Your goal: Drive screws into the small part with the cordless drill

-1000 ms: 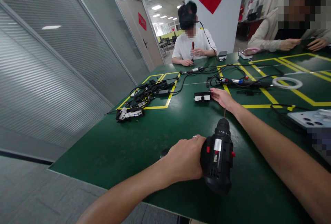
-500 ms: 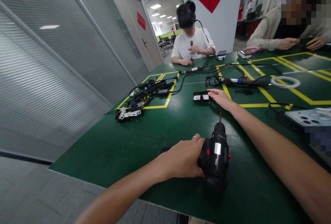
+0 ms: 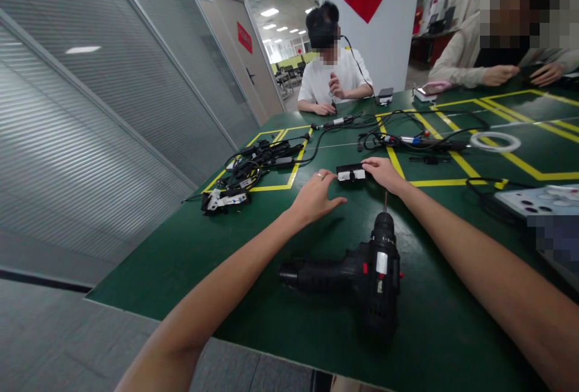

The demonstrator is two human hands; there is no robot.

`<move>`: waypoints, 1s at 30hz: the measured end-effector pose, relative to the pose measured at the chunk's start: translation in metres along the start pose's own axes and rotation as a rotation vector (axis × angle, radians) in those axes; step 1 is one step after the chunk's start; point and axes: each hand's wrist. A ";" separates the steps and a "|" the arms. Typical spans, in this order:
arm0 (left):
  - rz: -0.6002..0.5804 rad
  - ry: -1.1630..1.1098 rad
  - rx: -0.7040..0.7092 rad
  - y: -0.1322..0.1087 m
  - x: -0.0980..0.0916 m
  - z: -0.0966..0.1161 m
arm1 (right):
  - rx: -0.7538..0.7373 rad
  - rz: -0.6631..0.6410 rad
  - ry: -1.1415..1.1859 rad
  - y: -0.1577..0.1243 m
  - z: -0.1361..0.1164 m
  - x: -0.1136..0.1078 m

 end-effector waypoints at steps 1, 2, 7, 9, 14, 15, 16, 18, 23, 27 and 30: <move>0.046 0.021 0.039 0.008 0.014 -0.004 | 0.010 0.001 0.009 0.000 0.000 0.000; 0.072 0.036 0.075 0.015 0.028 -0.007 | 0.015 0.005 0.014 -0.001 0.001 0.000; 0.130 0.057 0.120 0.035 0.071 -0.011 | 0.006 0.008 -0.007 -0.007 -0.004 -0.005; 0.127 0.048 0.137 0.036 0.077 -0.013 | 0.008 0.004 -0.003 -0.008 -0.006 -0.006; 0.143 0.007 0.124 0.031 0.080 -0.017 | -0.011 -0.003 0.008 -0.007 -0.001 -0.004; 0.154 -0.006 0.118 0.030 0.079 -0.017 | -0.017 -0.008 0.014 -0.007 0.000 -0.004; 0.171 -0.018 0.113 0.029 0.079 -0.017 | -0.019 -0.011 0.020 -0.007 0.001 -0.003; 0.210 -0.042 0.110 0.028 0.079 -0.015 | -0.024 0.027 0.022 -0.009 -0.002 -0.004; 0.337 -0.090 0.079 0.025 0.071 -0.011 | -0.278 0.392 -0.123 -0.019 -0.037 -0.013; 0.434 -0.080 0.098 0.023 0.065 -0.009 | -0.328 0.355 -0.101 -0.032 -0.073 -0.006; 0.438 -0.084 0.117 0.022 0.066 -0.009 | -0.264 0.182 -0.039 -0.043 -0.084 0.013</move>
Point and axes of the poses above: each hand's wrist, its own y-axis towards the middle knuckle, its own x-axis out of the palm, z = x × y, and after that the axes turned 11 degrees about z, right-handed
